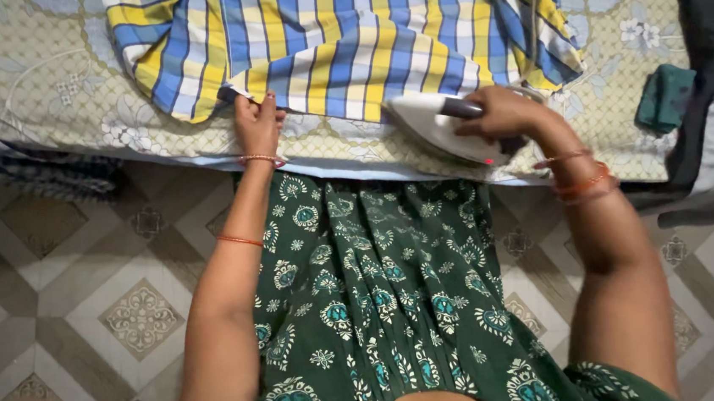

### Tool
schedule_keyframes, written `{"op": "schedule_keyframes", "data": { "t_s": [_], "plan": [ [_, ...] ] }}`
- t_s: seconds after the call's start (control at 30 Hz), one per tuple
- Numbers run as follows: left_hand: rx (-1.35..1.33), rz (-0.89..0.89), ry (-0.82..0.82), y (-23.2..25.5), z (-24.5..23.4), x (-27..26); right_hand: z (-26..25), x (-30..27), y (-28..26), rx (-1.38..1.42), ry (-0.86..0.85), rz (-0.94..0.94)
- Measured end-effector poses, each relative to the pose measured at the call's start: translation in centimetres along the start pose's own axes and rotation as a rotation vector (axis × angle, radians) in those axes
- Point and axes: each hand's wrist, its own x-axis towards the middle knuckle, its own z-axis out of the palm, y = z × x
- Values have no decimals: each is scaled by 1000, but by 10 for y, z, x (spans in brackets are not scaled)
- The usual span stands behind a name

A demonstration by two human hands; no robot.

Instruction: The person irons a yellow and blue checkered shirt laid out on a bed. They smooth the fabric with their hands, use an electric iron to press the front, sleeves, and collar, and fold the shirt at the end.

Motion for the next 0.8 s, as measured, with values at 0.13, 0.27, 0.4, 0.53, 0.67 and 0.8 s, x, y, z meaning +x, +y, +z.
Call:
{"op": "schedule_keyframes", "data": {
  "t_s": [0.13, 0.27, 0.4, 0.53, 0.67, 0.8],
  "plan": [
    [52, -67, -8, -4, 7, 7, -19, -34, 45, -70, 58, 59],
    [102, -95, -12, -4, 3, 10, -41, -58, 88, -101, 169, 148],
    [114, -70, -43, -3, -6, 10, -79, -62, 135, -153, 344, 231],
    [135, -96, -49, -4, -7, 7, -96, -48, 185, -557, 743, 74],
    [154, -117, -130, 7, -1, -1, -97, -18, 220, -609, 1017, 92],
    [161, -150, -138, 20, 2, -12, -78, 36, 250, -633, 1219, 141]
  ]
}}
